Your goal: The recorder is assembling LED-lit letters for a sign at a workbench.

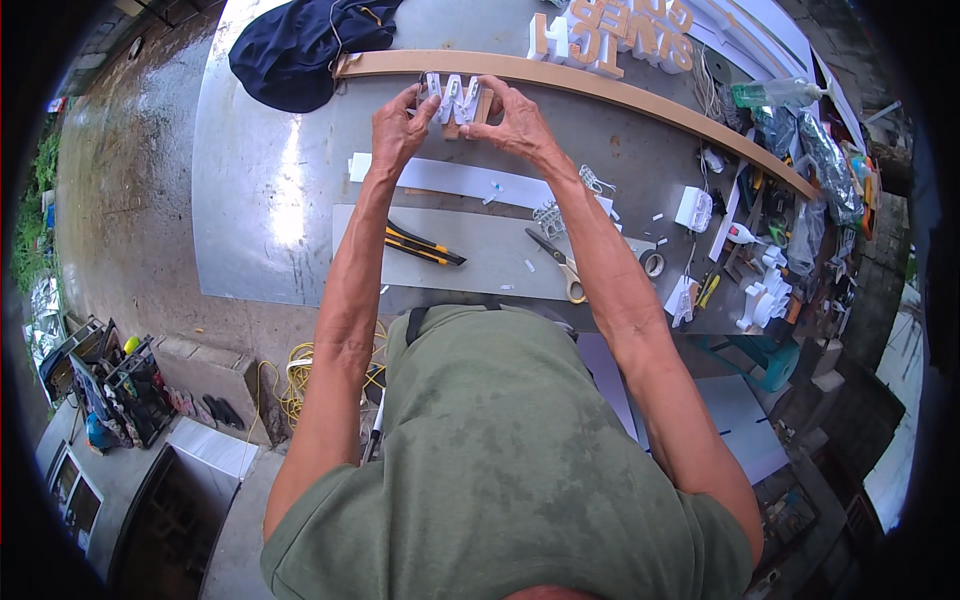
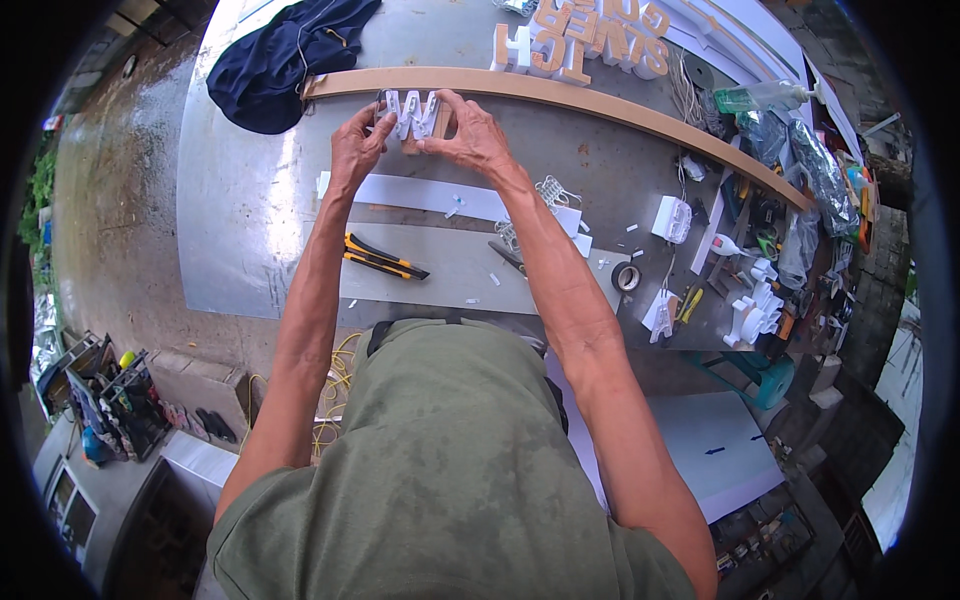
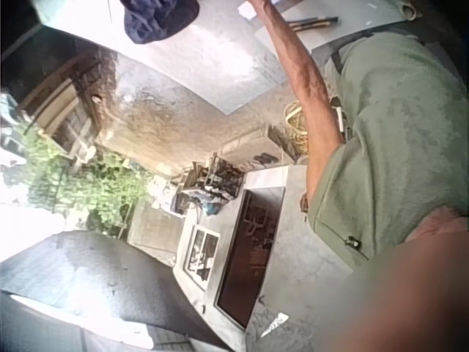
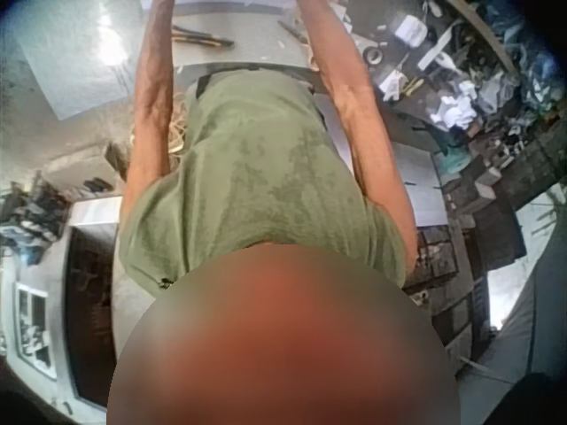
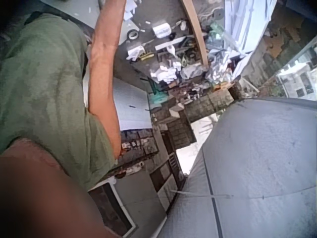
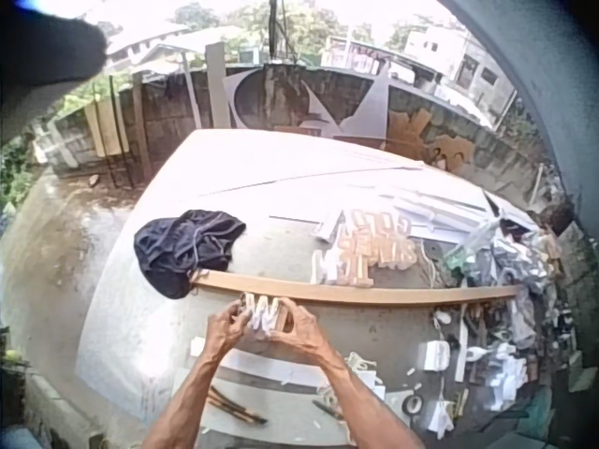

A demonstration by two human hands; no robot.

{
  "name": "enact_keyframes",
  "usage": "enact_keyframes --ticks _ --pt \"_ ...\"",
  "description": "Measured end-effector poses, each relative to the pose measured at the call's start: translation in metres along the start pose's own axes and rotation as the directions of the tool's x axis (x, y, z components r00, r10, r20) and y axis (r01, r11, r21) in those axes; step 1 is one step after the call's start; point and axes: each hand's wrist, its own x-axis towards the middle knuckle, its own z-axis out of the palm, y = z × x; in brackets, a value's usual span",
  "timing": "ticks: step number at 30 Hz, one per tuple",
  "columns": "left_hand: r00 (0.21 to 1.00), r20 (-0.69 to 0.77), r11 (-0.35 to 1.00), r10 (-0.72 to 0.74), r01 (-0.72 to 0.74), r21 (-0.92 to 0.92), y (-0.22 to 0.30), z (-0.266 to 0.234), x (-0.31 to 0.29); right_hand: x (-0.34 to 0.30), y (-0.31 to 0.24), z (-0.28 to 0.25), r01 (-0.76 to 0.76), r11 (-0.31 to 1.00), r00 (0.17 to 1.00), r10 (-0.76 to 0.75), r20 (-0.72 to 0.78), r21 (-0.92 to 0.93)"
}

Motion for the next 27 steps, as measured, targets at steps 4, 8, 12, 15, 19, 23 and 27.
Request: enact_keyframes --ticks 4,8,12,15,19,23,27 --pt "1.0 -0.004 0.992 -0.007 0.007 -0.128 0.006 0.002 -0.002 -0.009 0.002 0.005 -0.109 0.956 0.993 0.114 -0.004 0.271" --pt "0.997 0.016 0.994 -0.079 0.08 -0.076 0.01 0.011 -0.007 -0.022 0.003 0.018 0.005 0.98 0.985 0.029 -0.168 0.2" --pt "0.999 -0.039 0.993 -0.014 0.019 0.118 -0.011 0.014 -0.005 -0.026 -0.002 0.025 -0.018 0.96 0.974 0.08 -0.212 0.28" --pt "0.998 0.014 0.997 -0.067 0.066 0.024 -0.008 0.019 -0.01 -0.02 0.013 0.03 0.013 0.982 0.97 0.034 -0.242 0.189" --pt "0.998 0.048 0.999 0.034 -0.033 -0.039 -0.007 0.019 -0.028 -0.018 0.011 0.035 0.023 0.974 0.969 0.033 -0.245 0.225" --pt "0.993 0.08 0.995 0.085 -0.089 0.048 0.007 0.023 -0.028 -0.02 0.013 0.038 0.01 0.955 0.954 0.08 -0.288 0.297" --pt "0.934 0.058 0.922 0.353 -0.358 0.15 -0.01 0.021 -0.008 -0.014 0.019 0.045 0.099 0.98 0.909 -0.02 -0.417 0.17"
